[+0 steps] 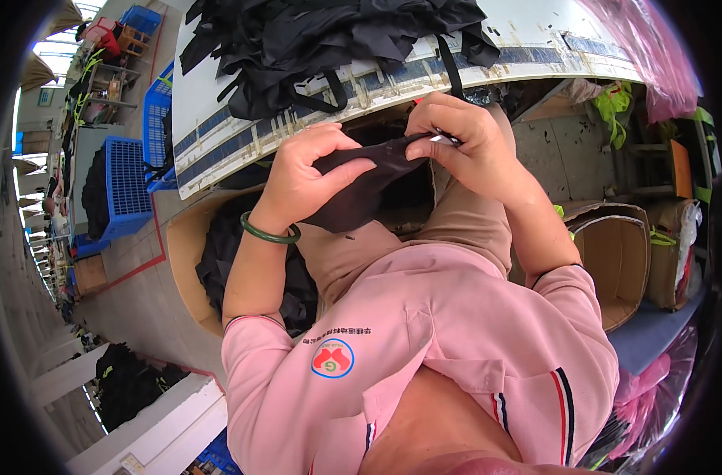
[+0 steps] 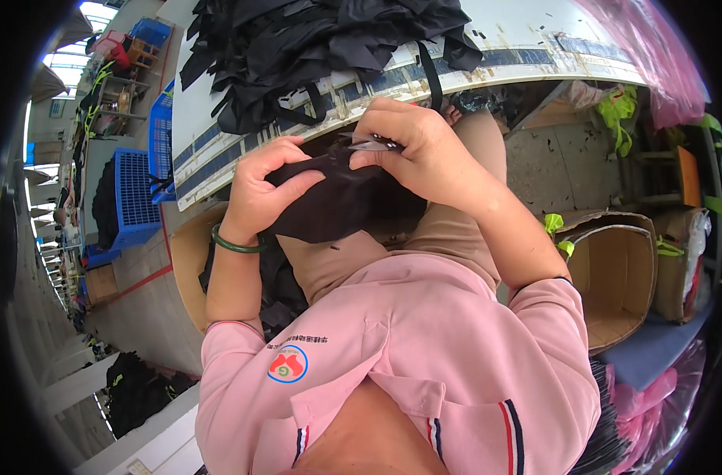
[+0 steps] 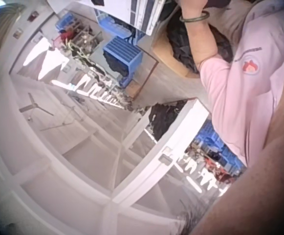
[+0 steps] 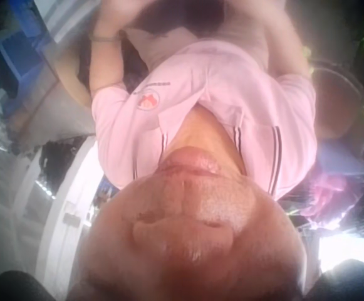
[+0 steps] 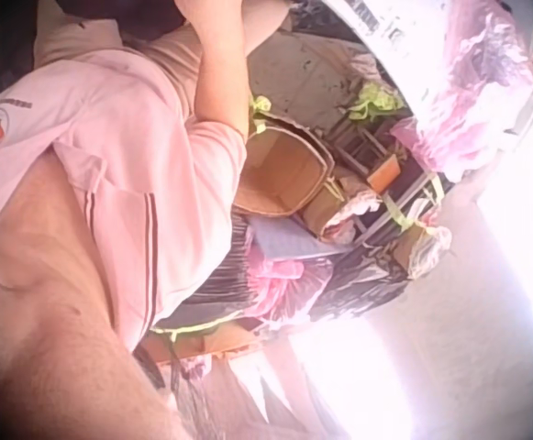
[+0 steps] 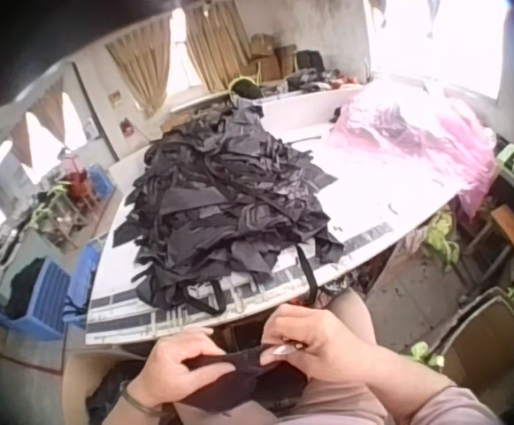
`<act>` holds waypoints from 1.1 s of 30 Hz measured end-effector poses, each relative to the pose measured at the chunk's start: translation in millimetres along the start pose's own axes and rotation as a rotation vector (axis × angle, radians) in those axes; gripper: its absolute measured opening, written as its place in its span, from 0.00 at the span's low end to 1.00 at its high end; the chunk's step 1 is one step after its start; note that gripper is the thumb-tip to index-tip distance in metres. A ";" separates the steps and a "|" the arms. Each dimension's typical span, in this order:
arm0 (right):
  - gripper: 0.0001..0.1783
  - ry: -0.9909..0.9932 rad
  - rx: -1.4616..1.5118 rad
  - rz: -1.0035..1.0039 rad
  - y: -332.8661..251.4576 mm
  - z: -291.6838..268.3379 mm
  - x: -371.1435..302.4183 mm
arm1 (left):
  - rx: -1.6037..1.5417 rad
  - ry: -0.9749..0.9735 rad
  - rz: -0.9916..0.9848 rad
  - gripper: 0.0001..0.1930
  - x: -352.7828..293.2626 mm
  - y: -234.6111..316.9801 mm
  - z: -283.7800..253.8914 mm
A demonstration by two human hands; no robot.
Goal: The person sits on the floor and uses scissors to trim the edges of black fabric pieces. They handle the fabric one piece at a time, cutting small sections and placing the finished items into a pile on the table.
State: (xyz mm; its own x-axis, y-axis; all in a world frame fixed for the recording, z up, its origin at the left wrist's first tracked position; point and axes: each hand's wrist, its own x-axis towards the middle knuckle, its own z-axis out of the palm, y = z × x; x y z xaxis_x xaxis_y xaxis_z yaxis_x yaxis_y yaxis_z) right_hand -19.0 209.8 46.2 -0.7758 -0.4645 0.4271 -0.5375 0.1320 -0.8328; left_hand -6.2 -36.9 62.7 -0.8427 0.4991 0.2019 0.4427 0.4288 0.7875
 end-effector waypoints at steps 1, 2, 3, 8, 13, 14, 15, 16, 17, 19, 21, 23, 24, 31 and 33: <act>0.07 -0.031 0.146 0.016 5.4 -0.9 0.3 | -0.048 -0.019 0.013 0.07 -2.8 -9.0 -3.6; 0.06 -0.060 0.291 0.031 11.0 -1.1 0.1 | -0.196 -0.015 0.039 0.05 -3.9 -17.6 -4.3; 0.05 -0.088 0.436 0.046 14.2 -0.4 -0.9 | -0.390 -0.009 -0.051 0.06 -5.4 -23.9 -0.3; 0.03 -0.129 0.776 0.030 4.4 24.6 5.2 | -1.197 -0.124 -0.369 0.10 -2.5 -39.5 39.0; 0.06 -0.140 0.579 0.002 5.3 29.0 7.7 | -0.622 -0.017 -0.076 0.17 6.8 -39.9 80.5; 0.07 -0.069 0.525 0.006 2.5 26.0 7.3 | -0.492 0.007 -0.081 0.17 7.7 -38.8 79.1; 0.06 -0.033 0.432 0.016 0.9 19.5 8.0 | -0.362 0.032 -0.085 0.17 7.9 -38.1 77.0; 0.06 0.009 0.387 0.034 6.1 18.0 5.4 | -0.687 0.119 -0.214 0.15 6.9 -38.6 73.9; 0.06 0.057 0.342 0.048 10.6 15.9 3.5 | -0.686 0.207 -0.157 0.13 5.9 -39.4 69.0; 0.06 0.059 0.299 0.144 13.9 13.6 1.7 | -0.826 0.206 -0.148 0.13 0.8 -14.1 57.7; 0.07 0.035 0.294 0.206 11.8 16.2 1.6 | -0.709 0.249 -0.072 0.12 -5.4 -12.2 63.3; 0.09 0.010 0.318 0.245 10.1 18.2 0.5 | -0.682 0.279 -0.079 0.10 -8.2 -8.4 67.5; 0.09 -0.008 0.341 0.259 12.0 18.1 0.4 | -0.713 0.289 -0.122 0.09 -8.0 -4.5 67.9; 0.08 0.035 0.613 0.400 23.7 26.0 -2.3 | -0.654 0.303 0.017 0.05 -9.5 -21.0 67.2; 0.09 0.073 0.685 0.427 21.4 29.0 -2.4 | -0.737 0.362 0.003 0.05 -7.7 -20.0 68.9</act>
State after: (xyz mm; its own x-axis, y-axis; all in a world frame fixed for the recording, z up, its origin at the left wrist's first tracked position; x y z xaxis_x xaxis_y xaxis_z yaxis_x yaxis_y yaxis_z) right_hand -19.0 188.4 17.1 -0.9007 -0.4338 0.0259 0.1129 -0.2913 -0.9499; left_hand 12.6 2.6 5.3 -0.9444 0.1715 0.2804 0.2361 -0.2393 0.9418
